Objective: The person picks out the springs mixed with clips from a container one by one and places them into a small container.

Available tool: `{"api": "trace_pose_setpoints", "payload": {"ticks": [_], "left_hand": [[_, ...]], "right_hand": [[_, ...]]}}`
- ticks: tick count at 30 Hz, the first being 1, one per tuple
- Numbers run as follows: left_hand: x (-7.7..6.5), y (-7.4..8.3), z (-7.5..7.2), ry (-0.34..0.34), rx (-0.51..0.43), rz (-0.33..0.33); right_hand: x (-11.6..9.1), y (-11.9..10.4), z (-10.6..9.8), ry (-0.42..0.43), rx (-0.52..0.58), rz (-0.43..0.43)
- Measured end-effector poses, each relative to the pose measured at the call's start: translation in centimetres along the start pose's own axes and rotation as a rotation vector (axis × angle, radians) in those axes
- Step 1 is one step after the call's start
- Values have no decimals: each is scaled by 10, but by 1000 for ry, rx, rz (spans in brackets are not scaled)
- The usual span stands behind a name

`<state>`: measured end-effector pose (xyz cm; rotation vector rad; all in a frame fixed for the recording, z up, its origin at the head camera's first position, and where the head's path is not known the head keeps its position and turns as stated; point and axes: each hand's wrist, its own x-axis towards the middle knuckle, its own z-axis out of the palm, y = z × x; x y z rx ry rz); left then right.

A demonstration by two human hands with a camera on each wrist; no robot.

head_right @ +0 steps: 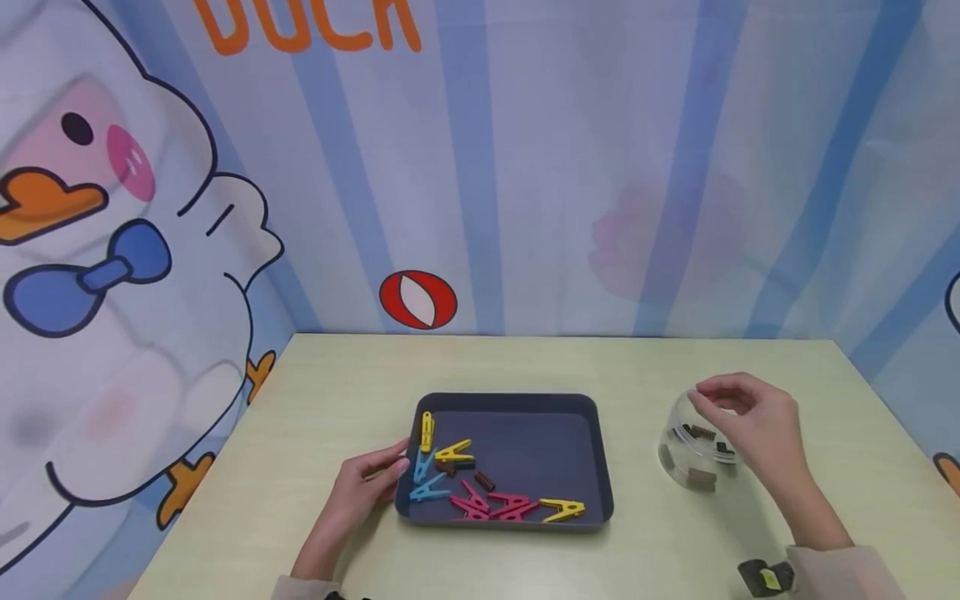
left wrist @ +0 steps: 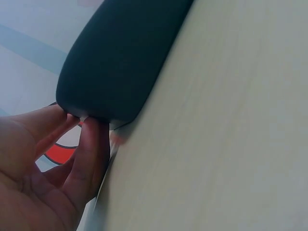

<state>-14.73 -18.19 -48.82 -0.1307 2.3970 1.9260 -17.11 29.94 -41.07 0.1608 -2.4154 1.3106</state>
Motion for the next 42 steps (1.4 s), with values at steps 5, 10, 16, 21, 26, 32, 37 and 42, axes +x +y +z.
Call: {"api": "trace_pose_setpoints", "payload": {"ticks": [5,10,16,21,26,32,37,42], "left_hand": [[1,-1,0,0,7,-4],[0,-1,1,-4,6,-7],[-3,-2,1,-3,-4,-25],[-3,-2,1,-15,-11,-19],[-2,-2,2,-14,-1,-14],[-1,-1,1,-1,17,-15],[-1,0,1,3,25,-14],[-1,0,1,2,14,-6]], "right_hand": [[0,-2,7,7,-10,-25],[0,-4,15,-3,-9,-47],[-1,-12,24,-10,37,-92],[0,-20,31,-24,42,-118],[0,-25,41,-51,59,-144],[0,-30,54,-66,84,-167],[0,-35,64,-80,104,-174],[1,-38,72,-103,139,-171]]}}
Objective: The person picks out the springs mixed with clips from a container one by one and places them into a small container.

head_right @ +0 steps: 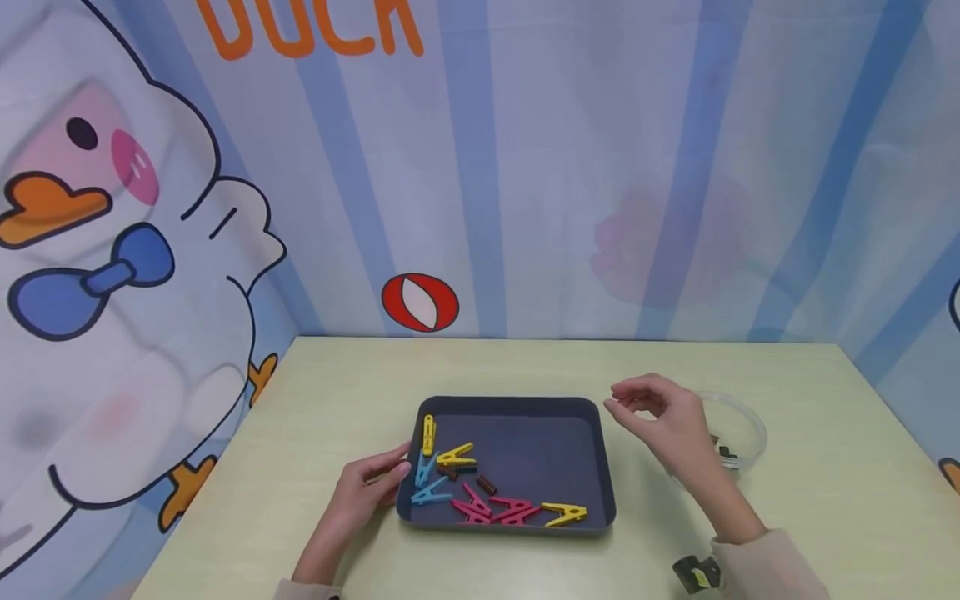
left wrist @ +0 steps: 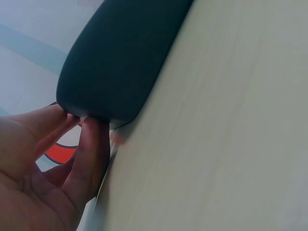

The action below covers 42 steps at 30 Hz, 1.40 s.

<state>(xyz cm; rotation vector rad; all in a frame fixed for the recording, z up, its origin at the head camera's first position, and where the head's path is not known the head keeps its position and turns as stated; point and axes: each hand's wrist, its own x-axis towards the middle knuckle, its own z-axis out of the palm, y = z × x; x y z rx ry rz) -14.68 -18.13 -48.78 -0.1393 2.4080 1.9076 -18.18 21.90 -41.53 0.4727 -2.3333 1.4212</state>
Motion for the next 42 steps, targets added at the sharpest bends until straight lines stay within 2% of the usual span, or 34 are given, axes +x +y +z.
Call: {"api": "trace_pose_setpoints", "payload": {"ticks": [17,32,42], "left_hand": [[-1,1,0,2,13,-7],[2,-1,-1,-5,-2,11],[2,-3,-2,-12,-13,23]], "right_hand": [[3,-8,22,-20,14,8],[3,-14,46,-87,178,-19],[1,-16,65,-124,207,10]]}}
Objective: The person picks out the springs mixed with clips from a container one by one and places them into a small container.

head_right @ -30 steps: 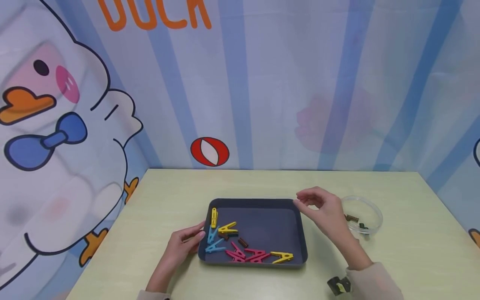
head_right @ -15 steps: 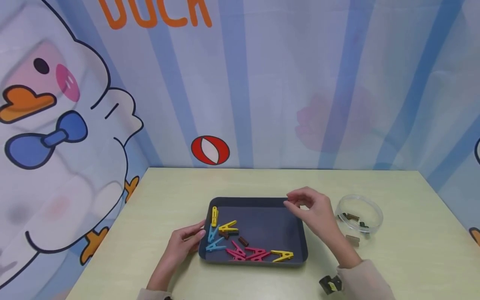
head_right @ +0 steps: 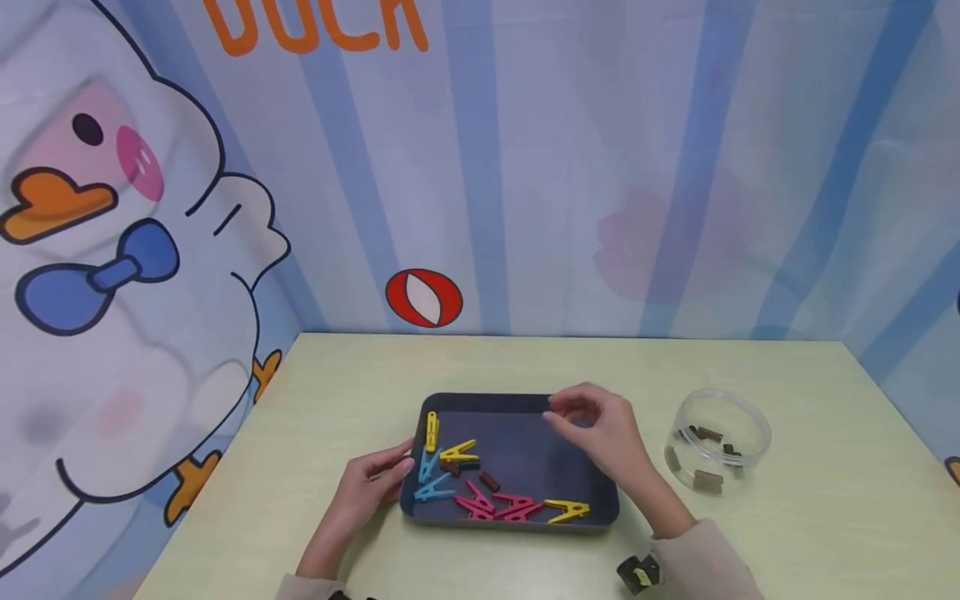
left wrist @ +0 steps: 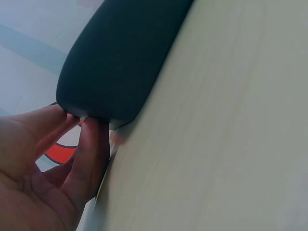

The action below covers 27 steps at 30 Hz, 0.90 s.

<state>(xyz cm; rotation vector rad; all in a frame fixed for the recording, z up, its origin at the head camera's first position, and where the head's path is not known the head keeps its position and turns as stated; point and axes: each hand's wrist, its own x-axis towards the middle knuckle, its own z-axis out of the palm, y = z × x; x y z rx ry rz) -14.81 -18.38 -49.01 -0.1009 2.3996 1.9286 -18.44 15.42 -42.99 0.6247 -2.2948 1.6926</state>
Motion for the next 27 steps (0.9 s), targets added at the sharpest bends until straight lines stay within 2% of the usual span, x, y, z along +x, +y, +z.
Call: {"api": "trace_pose_setpoints", "payload": {"ticks": [7,21,27], "left_hand": [[2,-2,0,0,-12,-3],[3,-3,0,7,6,-4],[3,-3,-1,1,-7,-5]], "right_hand": [[0,3,11,-20,27,-16],[-1,5,33,-60,69,22],[-1,11,41,-104,47,50]]}}
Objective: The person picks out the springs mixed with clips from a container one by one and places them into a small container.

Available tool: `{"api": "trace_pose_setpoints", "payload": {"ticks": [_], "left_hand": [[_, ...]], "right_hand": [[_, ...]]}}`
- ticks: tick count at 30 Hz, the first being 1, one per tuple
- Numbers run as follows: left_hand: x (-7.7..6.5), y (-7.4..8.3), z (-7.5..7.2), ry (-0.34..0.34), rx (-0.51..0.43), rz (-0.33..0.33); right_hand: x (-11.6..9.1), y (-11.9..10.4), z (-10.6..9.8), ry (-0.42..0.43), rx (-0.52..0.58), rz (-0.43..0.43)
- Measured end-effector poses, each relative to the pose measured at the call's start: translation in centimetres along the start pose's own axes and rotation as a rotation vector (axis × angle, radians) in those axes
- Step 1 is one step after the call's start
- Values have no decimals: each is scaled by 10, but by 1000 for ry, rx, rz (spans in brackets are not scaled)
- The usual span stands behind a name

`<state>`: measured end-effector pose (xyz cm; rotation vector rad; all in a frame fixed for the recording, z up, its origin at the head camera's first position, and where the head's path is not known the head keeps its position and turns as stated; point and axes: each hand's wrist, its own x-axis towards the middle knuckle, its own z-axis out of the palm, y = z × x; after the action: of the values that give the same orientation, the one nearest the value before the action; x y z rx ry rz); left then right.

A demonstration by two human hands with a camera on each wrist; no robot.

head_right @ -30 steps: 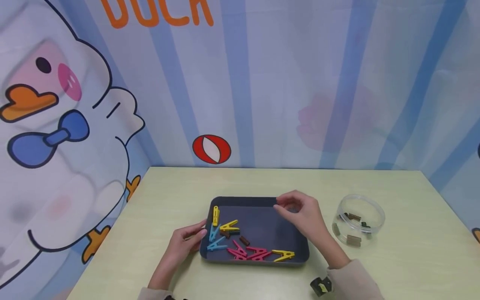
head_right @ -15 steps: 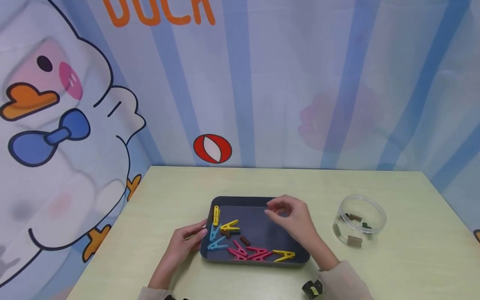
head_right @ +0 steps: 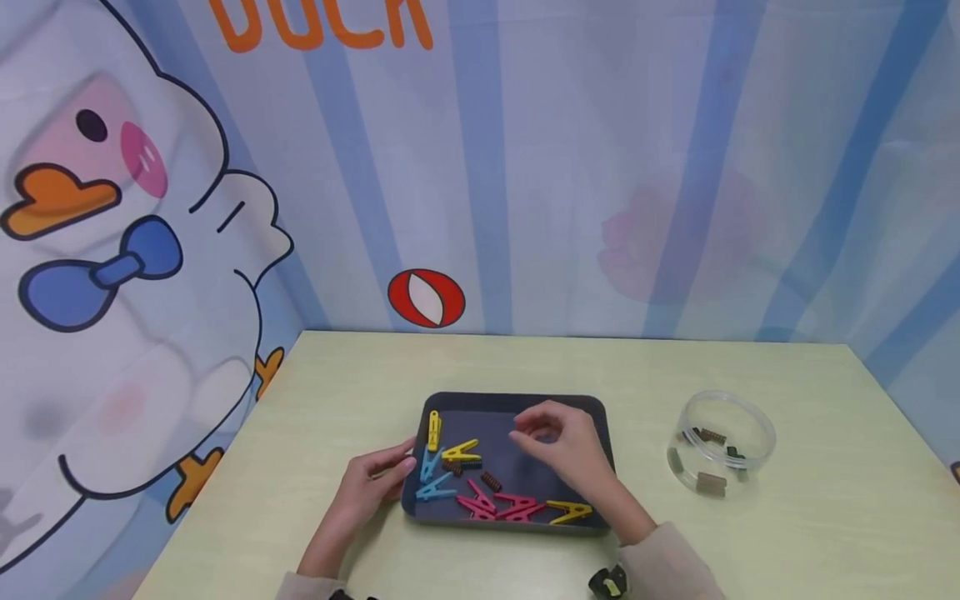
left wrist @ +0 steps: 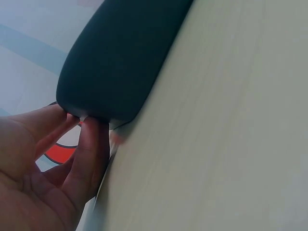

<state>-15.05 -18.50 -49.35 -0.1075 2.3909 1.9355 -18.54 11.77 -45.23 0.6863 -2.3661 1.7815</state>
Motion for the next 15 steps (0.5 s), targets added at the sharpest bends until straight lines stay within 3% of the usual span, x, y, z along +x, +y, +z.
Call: {"api": "trace_pose_setpoints", "payload": {"ticks": [15], "left_hand": [[-4,6,0,-14,-13,9]], "right_hand": [[4,2,17,-70,5,38]]}}
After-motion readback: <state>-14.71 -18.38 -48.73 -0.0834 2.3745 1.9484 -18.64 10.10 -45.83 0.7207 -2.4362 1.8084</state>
